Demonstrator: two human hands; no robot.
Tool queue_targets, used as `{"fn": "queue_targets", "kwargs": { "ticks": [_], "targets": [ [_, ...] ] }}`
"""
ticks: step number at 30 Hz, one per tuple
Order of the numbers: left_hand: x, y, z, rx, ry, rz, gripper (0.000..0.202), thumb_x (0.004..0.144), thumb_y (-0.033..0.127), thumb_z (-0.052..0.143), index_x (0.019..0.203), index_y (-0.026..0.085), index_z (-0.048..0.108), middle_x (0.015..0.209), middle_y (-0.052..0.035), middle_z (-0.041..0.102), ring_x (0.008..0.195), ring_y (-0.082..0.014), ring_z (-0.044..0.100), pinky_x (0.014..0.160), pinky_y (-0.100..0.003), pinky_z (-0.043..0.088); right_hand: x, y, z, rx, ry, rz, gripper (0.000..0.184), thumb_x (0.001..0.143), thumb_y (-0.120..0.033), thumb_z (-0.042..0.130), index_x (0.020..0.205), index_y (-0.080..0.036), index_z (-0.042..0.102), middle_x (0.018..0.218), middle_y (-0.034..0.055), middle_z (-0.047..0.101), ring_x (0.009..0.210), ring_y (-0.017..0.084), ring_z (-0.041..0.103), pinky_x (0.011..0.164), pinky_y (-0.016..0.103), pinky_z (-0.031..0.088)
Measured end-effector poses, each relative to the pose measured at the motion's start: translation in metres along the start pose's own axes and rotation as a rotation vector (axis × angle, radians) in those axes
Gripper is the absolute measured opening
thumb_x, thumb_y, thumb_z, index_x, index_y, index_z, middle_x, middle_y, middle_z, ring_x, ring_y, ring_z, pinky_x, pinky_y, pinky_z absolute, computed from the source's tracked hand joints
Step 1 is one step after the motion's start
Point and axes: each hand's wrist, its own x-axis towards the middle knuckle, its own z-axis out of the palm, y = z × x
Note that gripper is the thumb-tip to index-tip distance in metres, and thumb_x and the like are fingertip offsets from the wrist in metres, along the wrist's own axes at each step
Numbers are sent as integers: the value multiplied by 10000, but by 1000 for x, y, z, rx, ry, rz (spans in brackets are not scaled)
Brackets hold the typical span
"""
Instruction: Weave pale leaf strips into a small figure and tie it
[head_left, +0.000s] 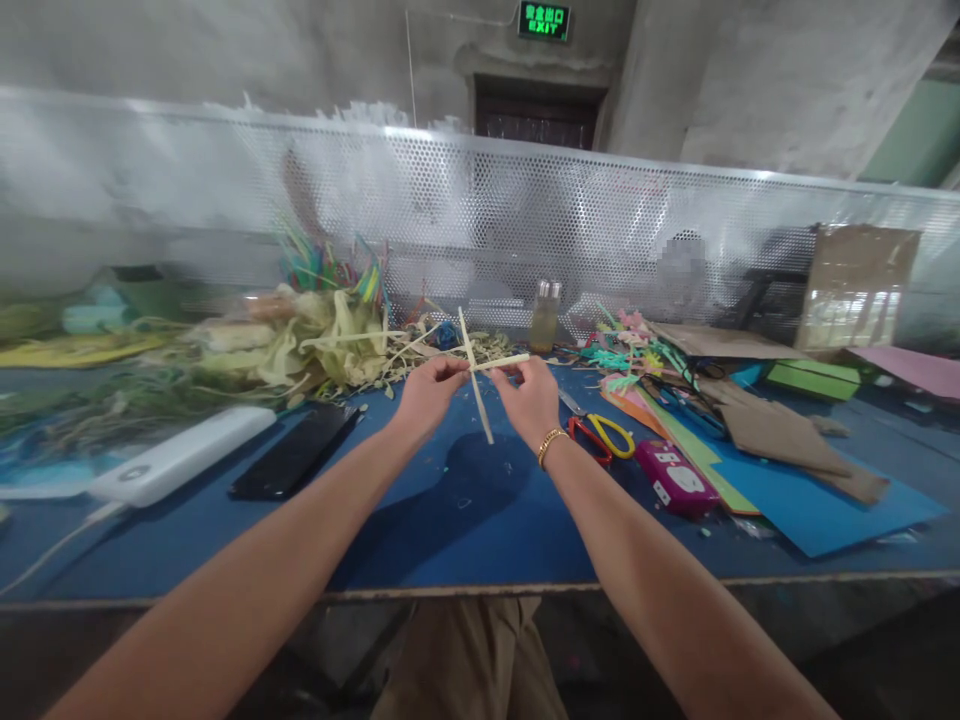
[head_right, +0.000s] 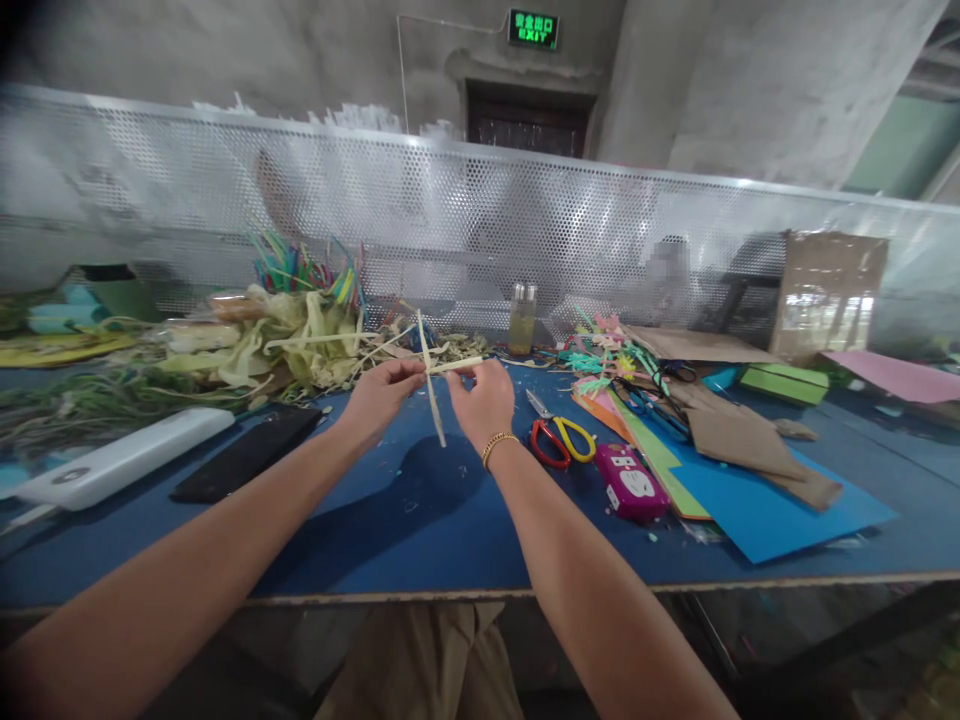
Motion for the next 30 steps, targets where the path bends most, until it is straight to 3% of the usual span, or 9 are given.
{"fn": "queue_targets", "kwargs": {
  "ticks": [3,5,8,12,15,19,25,30],
  "targets": [
    [5,-6,-4,105,18,69,196,677,323,662,812,183,683,704,-9,644,643,-149,554,628,-282,424,-1,-8,-9,-188,183,-97,228,804,-354,589,955,-184,610,1036,122,603,1031,257,508,927,410,367],
    [6,-9,-7,226,28,121,184,700,311,644,827,188,695,723,-18,658,655,-158,568,633,-287,433,-2,-13,-12,-259,220,-123,299,813,-364,577,1047,-179,579,1116,140,583,1095,274,475,954,430,331],
    [5,-8,-11,410,30,216,181,753,297,609,872,205,710,825,-41,697,740,-185,609,690,-311,457,-5,-16,-11,-323,82,-173,315,844,-380,541,1090,-189,588,1123,131,614,1103,275,487,967,435,285],
    [1,4,-15,629,7,349,165,791,252,580,868,231,724,897,-57,719,853,-229,629,789,-363,460,-8,-17,-7,-259,-157,-127,225,853,-373,542,978,-218,647,927,61,693,928,219,587,949,426,261],
    [-2,12,-16,731,29,406,173,793,219,574,862,243,731,911,-56,728,904,-252,627,849,-396,444,-8,-19,-6,-136,-196,-56,208,844,-385,559,913,-214,654,845,20,702,815,168,618,922,386,304],
    [-1,14,-16,762,13,428,175,789,206,578,855,251,734,904,-49,733,909,-261,627,865,-416,435,-6,-15,-5,-1,-237,9,288,890,-426,495,825,-197,658,789,33,699,739,153,617,727,284,399],
    [-3,11,-10,703,-76,456,163,791,217,592,872,250,729,923,-48,723,935,-259,617,896,-417,419,-7,0,7,-3,-344,1,151,852,-245,534,772,-199,653,754,23,695,709,149,615,661,251,416],
    [-8,19,-9,684,98,482,288,793,277,627,1076,257,675,1143,-82,634,1134,-293,517,1017,-474,321,-4,2,10,27,-315,55,202,840,-183,464,713,-190,620,707,15,657,661,141,570,638,247,393]
  ]
}}
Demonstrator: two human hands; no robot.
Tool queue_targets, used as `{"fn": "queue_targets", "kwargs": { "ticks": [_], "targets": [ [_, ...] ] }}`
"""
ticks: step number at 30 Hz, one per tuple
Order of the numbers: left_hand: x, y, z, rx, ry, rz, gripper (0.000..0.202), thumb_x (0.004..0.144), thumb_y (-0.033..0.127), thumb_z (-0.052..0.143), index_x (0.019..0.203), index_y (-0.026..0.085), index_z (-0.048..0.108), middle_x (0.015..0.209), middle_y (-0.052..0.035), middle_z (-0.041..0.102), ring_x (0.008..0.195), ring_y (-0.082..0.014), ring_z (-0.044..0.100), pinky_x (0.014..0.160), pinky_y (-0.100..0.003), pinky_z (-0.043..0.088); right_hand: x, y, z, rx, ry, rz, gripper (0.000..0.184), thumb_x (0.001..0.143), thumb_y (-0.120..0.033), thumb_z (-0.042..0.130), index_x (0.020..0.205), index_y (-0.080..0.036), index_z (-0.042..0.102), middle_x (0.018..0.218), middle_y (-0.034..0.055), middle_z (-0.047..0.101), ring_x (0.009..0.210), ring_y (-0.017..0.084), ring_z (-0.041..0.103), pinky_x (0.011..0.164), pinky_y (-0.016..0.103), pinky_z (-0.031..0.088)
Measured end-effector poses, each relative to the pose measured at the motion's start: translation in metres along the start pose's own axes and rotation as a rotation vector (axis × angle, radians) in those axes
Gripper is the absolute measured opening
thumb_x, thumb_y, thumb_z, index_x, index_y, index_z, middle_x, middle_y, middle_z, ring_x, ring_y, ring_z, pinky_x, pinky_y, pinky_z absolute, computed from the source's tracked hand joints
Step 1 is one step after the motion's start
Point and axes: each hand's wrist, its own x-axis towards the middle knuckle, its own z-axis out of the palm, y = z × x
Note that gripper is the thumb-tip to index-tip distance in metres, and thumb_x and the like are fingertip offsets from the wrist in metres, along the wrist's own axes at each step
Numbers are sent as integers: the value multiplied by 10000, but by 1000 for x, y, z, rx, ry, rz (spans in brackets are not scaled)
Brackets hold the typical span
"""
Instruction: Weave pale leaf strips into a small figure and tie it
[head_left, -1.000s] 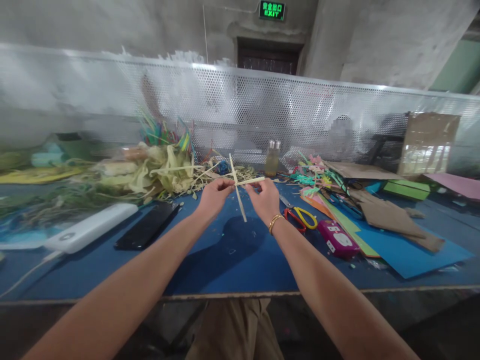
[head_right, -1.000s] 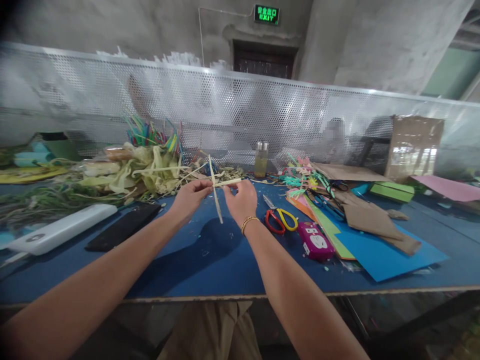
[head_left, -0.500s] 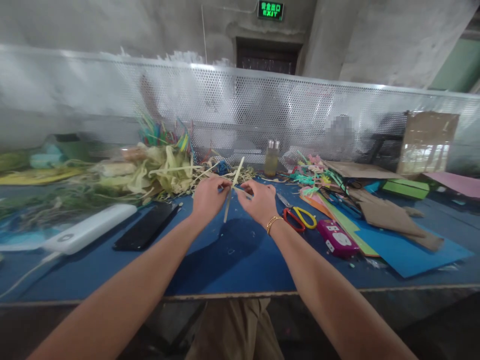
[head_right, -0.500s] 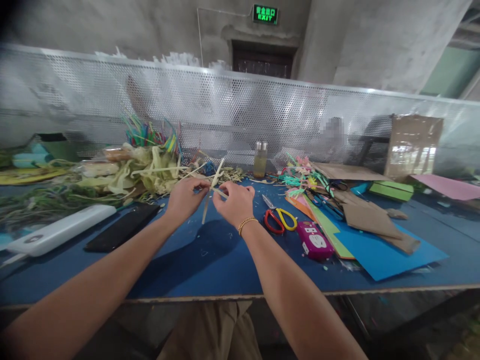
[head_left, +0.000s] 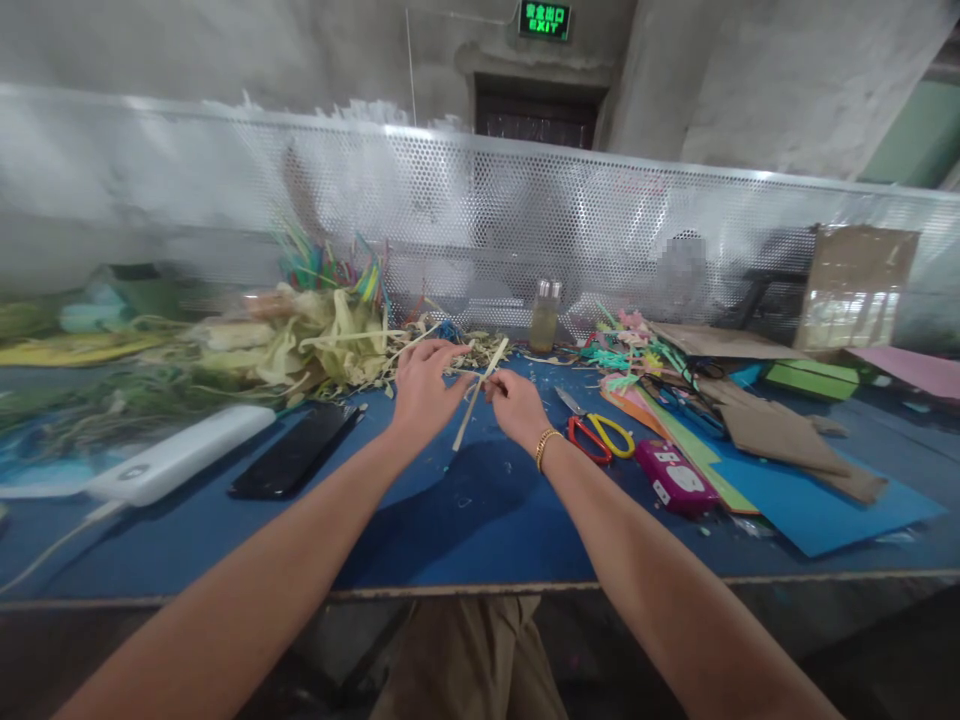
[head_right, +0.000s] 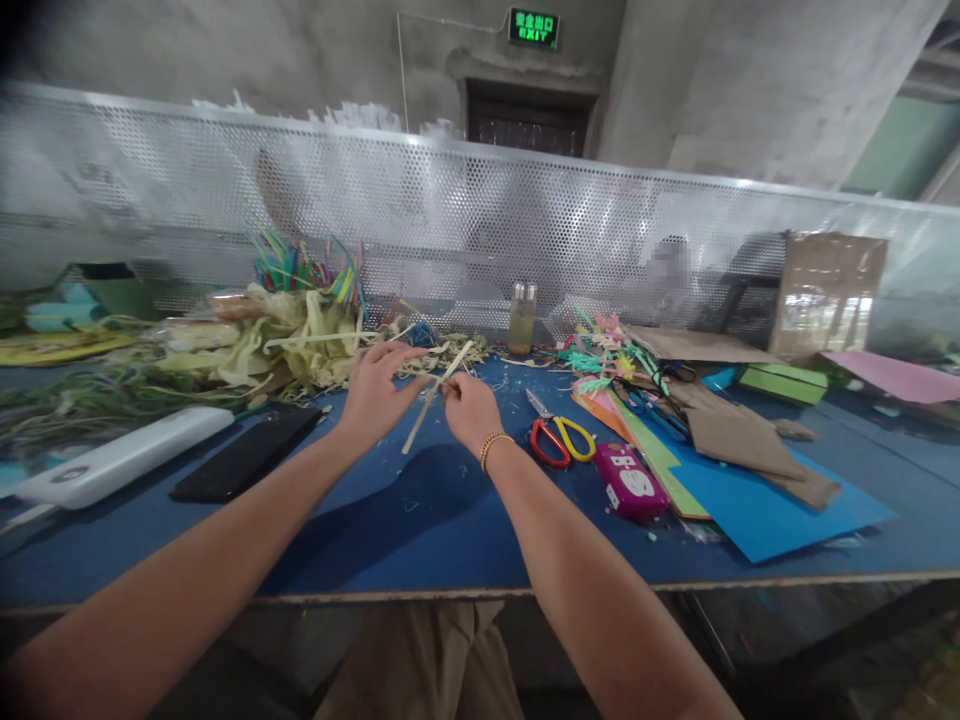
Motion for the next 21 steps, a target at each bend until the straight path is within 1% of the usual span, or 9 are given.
{"fn": "queue_targets", "kwargs": {
  "ticks": [2,4,6,8,12,15,18,19,21],
  "targets": [
    [0,4,-3,-5,63,-11,253,808,294,612,1050,246,668,1122,-78,628,1115,-280,517,1015,-464,319,2,-1,-2,8,24,33,210,843,-196,456,716,-190,623,703,16,645,668,144,561,636,247,383],
    [0,7,-5,-47,54,-14,170,833,302,572,949,229,673,993,-58,659,987,-241,562,949,-412,368,2,-2,-4,32,36,56,229,855,-216,445,722,-191,630,706,16,642,679,144,558,642,245,379],
    [-1,10,-6,-84,-17,-27,183,856,328,529,829,213,669,825,-37,662,798,-199,571,804,-344,410,2,-3,-5,52,45,62,234,856,-229,453,706,-189,628,706,14,636,684,141,552,646,242,373],
    [-1,13,-7,-52,-83,-47,284,868,378,498,703,203,651,693,-31,628,664,-177,535,670,-308,384,2,-4,-5,64,57,59,222,844,-243,482,675,-186,614,687,9,622,670,136,537,637,239,362],
    [-2,15,-9,93,-221,-110,444,867,467,470,541,201,613,539,-32,568,572,-175,516,575,-291,327,1,-4,-3,110,99,56,222,826,-266,513,630,-186,580,620,-12,570,625,127,499,612,236,344],
    [-2,12,-5,18,-335,-137,340,834,457,523,676,216,703,623,-32,655,637,-195,587,597,-283,368,1,-3,-3,150,136,39,212,816,-276,514,634,-188,581,604,-20,554,613,126,485,604,234,343],
    [-3,6,7,-294,-270,-173,255,806,389,570,914,226,734,866,-32,734,808,-206,650,703,-290,450,1,-3,-2,184,159,27,208,804,-274,512,622,-190,569,606,-20,556,610,125,479,601,233,345],
    [-4,3,11,-395,-216,-203,251,797,365,579,926,216,735,911,-38,739,846,-209,658,749,-301,469,1,-4,-2,192,160,21,210,800,-271,510,613,-191,560,602,-21,554,606,124,474,598,233,345],
    [-4,0,18,-525,-182,-247,233,771,339,611,903,200,744,947,-50,745,891,-220,665,823,-334,487,1,-5,-2,204,156,11,213,791,-269,512,595,-191,544,590,-23,543,594,122,463,590,232,340]
  ]
}}
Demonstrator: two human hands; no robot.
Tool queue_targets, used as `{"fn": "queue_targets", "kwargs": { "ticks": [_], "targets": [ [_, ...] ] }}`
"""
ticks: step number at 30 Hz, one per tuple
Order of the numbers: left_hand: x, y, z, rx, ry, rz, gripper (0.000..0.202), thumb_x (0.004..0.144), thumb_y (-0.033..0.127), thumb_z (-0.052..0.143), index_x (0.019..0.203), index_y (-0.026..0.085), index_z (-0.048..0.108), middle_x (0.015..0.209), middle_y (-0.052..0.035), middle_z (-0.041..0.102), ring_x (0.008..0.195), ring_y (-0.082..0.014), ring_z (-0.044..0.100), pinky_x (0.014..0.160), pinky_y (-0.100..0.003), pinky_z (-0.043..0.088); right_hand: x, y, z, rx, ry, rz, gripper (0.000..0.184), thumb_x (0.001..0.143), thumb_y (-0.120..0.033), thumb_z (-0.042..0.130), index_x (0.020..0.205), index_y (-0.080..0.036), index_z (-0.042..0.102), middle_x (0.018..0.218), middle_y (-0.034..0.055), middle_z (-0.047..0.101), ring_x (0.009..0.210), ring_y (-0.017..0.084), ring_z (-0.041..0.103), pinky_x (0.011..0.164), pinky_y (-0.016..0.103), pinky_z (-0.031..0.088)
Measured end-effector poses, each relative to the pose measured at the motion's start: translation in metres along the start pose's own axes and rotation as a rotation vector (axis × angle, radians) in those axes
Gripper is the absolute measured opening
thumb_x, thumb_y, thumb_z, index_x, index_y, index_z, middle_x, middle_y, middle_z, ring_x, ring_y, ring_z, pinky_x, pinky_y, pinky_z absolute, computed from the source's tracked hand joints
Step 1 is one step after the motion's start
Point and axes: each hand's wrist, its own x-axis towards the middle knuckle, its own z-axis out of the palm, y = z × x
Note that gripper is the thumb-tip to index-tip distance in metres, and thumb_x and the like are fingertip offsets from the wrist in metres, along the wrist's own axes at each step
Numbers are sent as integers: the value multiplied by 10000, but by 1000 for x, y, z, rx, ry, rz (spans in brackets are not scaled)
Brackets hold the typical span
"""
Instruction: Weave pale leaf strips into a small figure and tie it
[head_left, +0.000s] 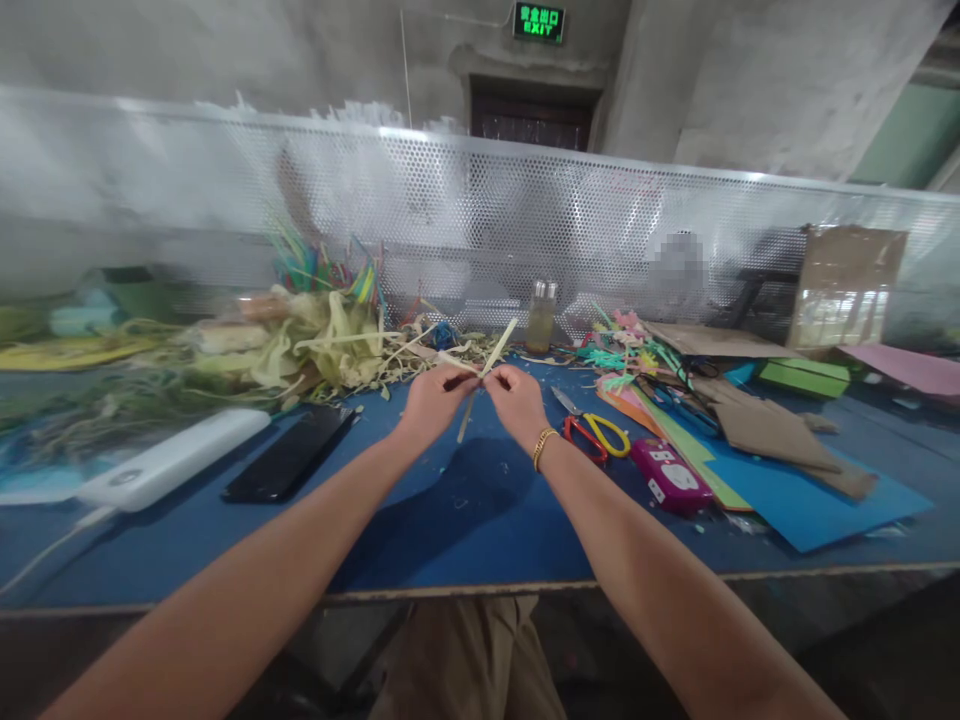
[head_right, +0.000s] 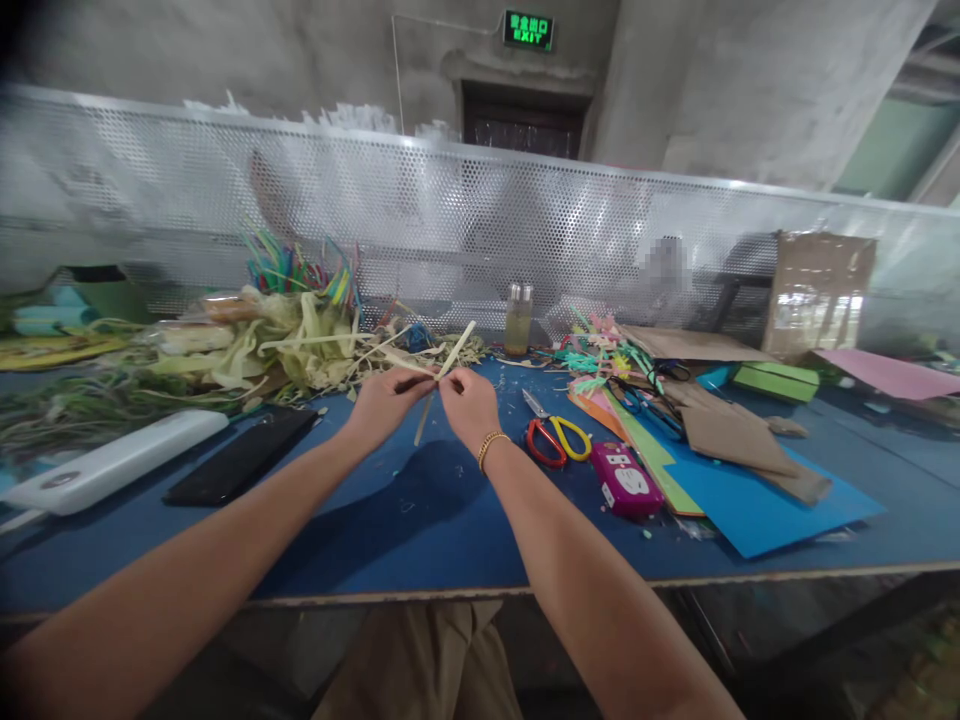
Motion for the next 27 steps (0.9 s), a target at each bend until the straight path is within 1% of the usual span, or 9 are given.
{"fn": "queue_targets", "kwargs": {
  "ticks": [4,8,12,16,22,25,27],
  "targets": [
    [1,-5,3,-172,7,-69,218,737,325,665,878,185,754,910,-58,754,905,-231,675,883,-383,499,-1,-2,2,43,4,9,206,772,-271,524,582,-191,533,567,-31,522,577,117,448,578,232,336],
    [2,-4,4,-235,31,-79,228,721,342,696,876,187,758,915,-57,756,911,-233,677,917,-406,491,-1,-3,3,102,14,9,205,764,-283,525,580,-194,531,559,-36,510,567,115,436,570,233,337],
    [2,-3,4,-248,58,-67,230,718,344,700,873,184,759,943,-72,752,937,-242,672,911,-407,495,-1,-4,4,138,20,6,200,760,-302,534,593,-193,551,559,-36,507,560,116,436,563,234,340],
    [2,-2,3,-255,82,-51,218,716,310,697,879,178,757,964,-79,747,943,-243,667,893,-402,501,-1,-3,5,167,35,4,206,758,-310,543,590,-192,556,550,-38,500,552,115,433,556,234,339],
    [2,-1,2,-232,43,-46,218,722,307,684,881,176,753,945,-76,742,951,-247,658,892,-387,487,0,4,9,195,43,8,217,766,-344,556,607,-195,565,556,-41,498,552,116,448,553,236,354],
    [2,-2,2,-201,30,-66,243,746,309,655,936,183,737,926,-64,733,899,-228,659,849,-366,495,0,9,9,177,5,5,235,790,-378,540,642,-202,586,620,-25,551,605,130,494,614,249,406],
    [3,-5,0,-158,70,-88,281,752,295,642,999,182,713,923,-58,721,851,-209,653,802,-347,500,1,11,6,94,15,-6,225,786,-402,560,703,-200,613,732,4,601,666,143,528,691,274,442]
  ]
}}
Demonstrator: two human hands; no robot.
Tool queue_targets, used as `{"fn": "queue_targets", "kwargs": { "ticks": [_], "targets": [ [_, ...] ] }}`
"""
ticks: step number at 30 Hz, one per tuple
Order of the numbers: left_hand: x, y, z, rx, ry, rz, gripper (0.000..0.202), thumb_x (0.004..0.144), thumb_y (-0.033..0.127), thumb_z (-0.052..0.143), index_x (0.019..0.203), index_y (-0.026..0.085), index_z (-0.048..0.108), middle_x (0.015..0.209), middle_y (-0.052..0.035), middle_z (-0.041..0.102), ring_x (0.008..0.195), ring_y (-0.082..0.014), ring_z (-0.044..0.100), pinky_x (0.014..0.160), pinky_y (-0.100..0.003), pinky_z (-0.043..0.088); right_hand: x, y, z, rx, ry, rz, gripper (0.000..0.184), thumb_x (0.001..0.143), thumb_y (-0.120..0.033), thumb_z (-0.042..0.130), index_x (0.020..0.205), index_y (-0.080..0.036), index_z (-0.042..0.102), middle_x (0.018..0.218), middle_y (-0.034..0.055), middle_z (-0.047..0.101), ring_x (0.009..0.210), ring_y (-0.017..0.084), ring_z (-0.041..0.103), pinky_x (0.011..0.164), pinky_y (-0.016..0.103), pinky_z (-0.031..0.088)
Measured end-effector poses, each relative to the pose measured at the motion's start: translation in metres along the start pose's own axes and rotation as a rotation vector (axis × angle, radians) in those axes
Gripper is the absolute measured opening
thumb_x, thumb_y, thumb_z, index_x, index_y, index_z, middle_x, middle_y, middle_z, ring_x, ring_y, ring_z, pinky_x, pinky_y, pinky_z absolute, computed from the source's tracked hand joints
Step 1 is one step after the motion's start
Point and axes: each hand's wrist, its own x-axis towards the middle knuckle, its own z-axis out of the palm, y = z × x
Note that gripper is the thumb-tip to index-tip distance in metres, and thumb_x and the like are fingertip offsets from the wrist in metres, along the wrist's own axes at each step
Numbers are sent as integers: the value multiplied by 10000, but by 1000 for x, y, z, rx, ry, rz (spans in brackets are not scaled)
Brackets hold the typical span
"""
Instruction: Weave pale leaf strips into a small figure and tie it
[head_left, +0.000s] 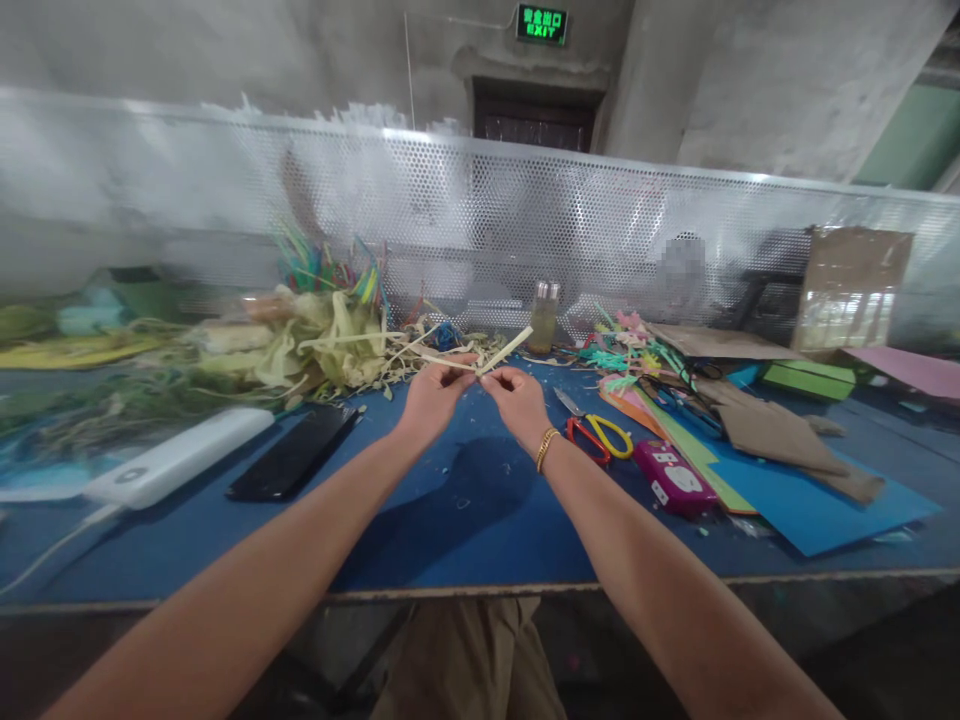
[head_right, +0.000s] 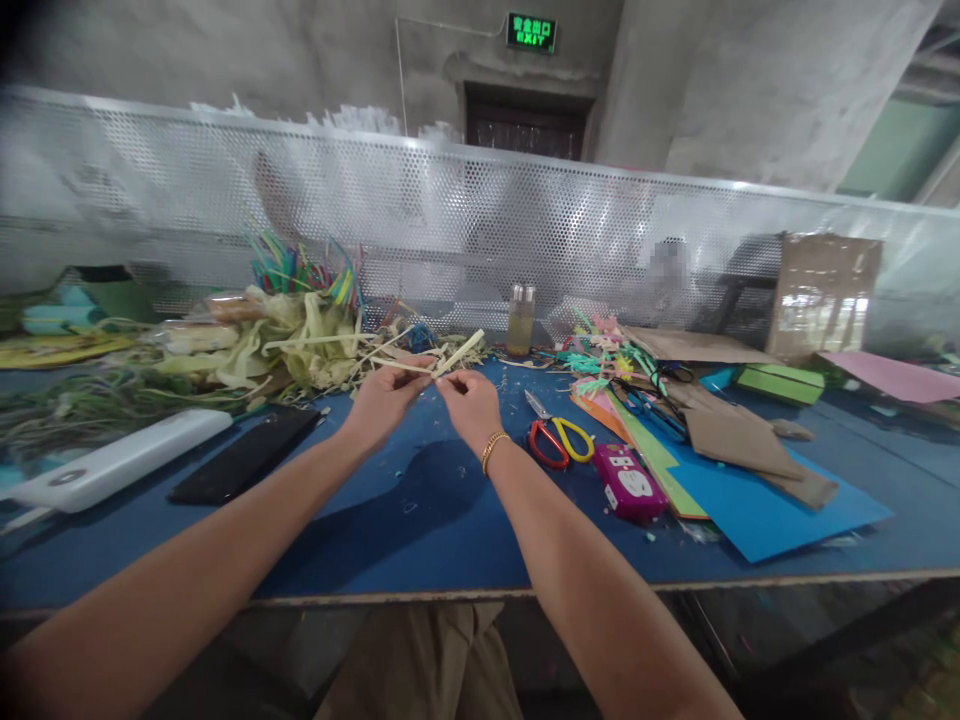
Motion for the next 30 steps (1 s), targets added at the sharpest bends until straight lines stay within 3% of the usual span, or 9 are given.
{"fn": "queue_targets", "kwargs": {
  "ticks": [3,5,7,10,14,17,23,30],
  "targets": [
    [3,-3,-6,94,47,0,367,748,257,634,1103,170,653,882,-51,702,792,-193,643,745,-324,496,0,-3,-6,-209,199,-42,280,750,-423,618,889,-179,610,940,76,615,838,194,556,837,349,447],
    [4,-4,-11,189,19,32,408,759,235,618,1162,174,610,840,-42,695,764,-193,642,728,-324,487,-1,-9,-11,-369,338,-104,382,751,-414,624,1036,-166,567,1069,128,591,1014,249,522,930,413,401],
    [4,-2,-14,321,-12,95,424,772,217,604,1194,192,586,850,-41,702,785,-204,644,748,-335,475,-4,-17,-14,-526,363,-192,466,779,-391,603,1180,-171,514,1224,163,537,1170,289,441,994,464,330],
    [2,3,-17,513,-38,211,407,783,200,594,1190,221,593,898,-51,717,852,-236,641,817,-367,450,-8,-24,-16,-692,195,-299,444,835,-342,557,1260,-224,505,1325,137,507,1243,299,385,1028,493,238],
    [1,8,-16,608,-47,304,412,772,161,597,1177,234,614,889,-58,726,908,-276,635,896,-411,413,-9,-23,-13,-711,-126,-237,179,883,-288,508,975,-247,656,1005,73,678,1017,245,541,981,466,221],
    [2,8,-15,623,-66,345,463,768,136,586,1217,245,604,902,-53,729,951,-283,625,929,-431,396,-7,-17,-10,-681,-245,-177,194,897,-267,479,831,-212,652,855,66,689,860,209,582,881,399,287],
    [1,10,-14,610,-76,357,471,761,135,593,1214,262,623,907,-47,730,953,-280,617,924,-425,394,-6,-8,-3,-484,-286,-150,178,867,-164,441,797,-178,603,835,80,674,797,181,576,724,283,359],
    [2,13,-14,585,-83,348,456,748,134,607,1181,269,645,883,-39,731,934,-278,624,930,-429,394,-4,-2,2,-293,-229,-30,169,824,-147,450,730,-183,586,714,32,625,682,152,530,650,256,360]
  ]
}}
